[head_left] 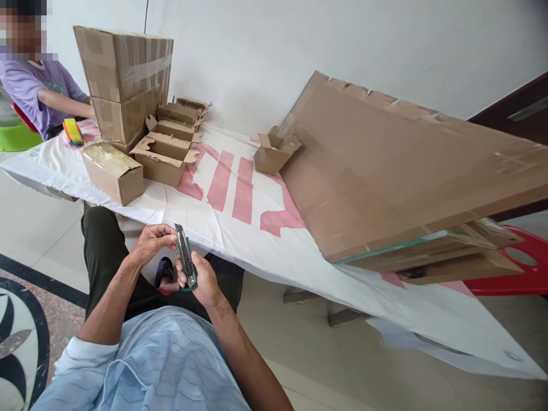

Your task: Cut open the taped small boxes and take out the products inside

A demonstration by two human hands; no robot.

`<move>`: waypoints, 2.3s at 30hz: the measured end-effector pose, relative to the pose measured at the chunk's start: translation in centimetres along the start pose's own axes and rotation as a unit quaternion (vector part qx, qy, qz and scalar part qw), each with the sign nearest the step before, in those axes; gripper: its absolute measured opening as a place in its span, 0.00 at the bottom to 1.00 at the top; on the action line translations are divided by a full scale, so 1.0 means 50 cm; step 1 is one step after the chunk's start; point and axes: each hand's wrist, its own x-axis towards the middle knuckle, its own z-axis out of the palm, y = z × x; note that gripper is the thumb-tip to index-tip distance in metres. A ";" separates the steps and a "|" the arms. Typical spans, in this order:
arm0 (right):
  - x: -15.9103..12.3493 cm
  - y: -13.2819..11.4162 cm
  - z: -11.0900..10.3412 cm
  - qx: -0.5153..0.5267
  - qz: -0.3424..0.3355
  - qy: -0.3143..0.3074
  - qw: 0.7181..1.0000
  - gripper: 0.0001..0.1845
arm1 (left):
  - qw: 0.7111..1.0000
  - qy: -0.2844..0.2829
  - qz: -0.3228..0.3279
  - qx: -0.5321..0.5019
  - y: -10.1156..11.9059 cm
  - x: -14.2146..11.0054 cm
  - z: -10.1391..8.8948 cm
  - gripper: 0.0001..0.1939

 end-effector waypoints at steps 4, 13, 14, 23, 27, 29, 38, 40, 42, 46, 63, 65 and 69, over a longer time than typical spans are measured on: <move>0.001 0.000 -0.002 0.006 0.007 -0.006 1.000 0.37 | 1.000 -0.001 -0.011 -0.009 -0.001 0.001 -0.001 0.30; -0.001 -0.001 -0.010 0.012 0.009 -0.050 0.999 0.34 | 1.000 0.000 -0.007 0.001 0.000 0.001 -0.006 0.31; -0.001 -0.002 -0.010 0.011 0.009 -0.052 0.999 0.34 | 1.000 0.001 -0.005 0.004 0.000 0.001 -0.007 0.31; -0.003 -0.011 -0.010 -0.002 -0.006 -0.054 0.999 0.34 | 0.997 0.024 -0.010 0.069 0.002 0.002 -0.038 0.22; -0.001 -0.015 -0.015 0.001 -0.018 -0.047 0.999 0.33 | 0.997 0.040 -0.004 0.069 -0.002 0.002 -0.058 0.20; 0.001 -0.016 -0.017 0.001 -0.024 -0.043 0.999 0.33 | 0.997 0.043 -0.003 0.069 -0.005 0.002 -0.066 0.20; 0.002 -0.016 -0.014 0.008 -0.031 -0.032 0.999 0.34 | 0.999 0.031 -0.004 0.044 0.002 -0.004 -0.059 0.26; 0.003 -0.014 -0.015 0.009 -0.034 -0.034 0.999 0.33 | 0.999 0.017 -0.004 0.033 0.005 -0.004 -0.051 0.28; 0.003 -0.012 -0.017 0.010 -0.033 -0.037 0.999 0.32 | 1.000 0.004 -0.003 0.027 0.005 -0.004 -0.045 0.30; 0.004 -0.009 -0.020 0.010 -0.031 -0.036 0.999 0.31 | 1.000 -0.002 0.005 0.022 -0.001 -0.003 -0.040 0.34; 0.007 0.000 -0.026 0.023 -0.029 -0.032 0.999 0.32 | 0.995 0.046 0.049 0.069 0.003 -0.004 -0.017 0.40; 0.007 0.000 -0.027 0.020 -0.030 -0.031 0.999 0.32 | 0.996 0.056 0.044 0.048 0.002 -0.002 -0.017 0.41; 0.008 0.001 -0.028 0.013 -0.037 -0.024 0.999 0.30 | 0.996 0.070 0.046 0.025 0.001 -0.001 -0.022 0.37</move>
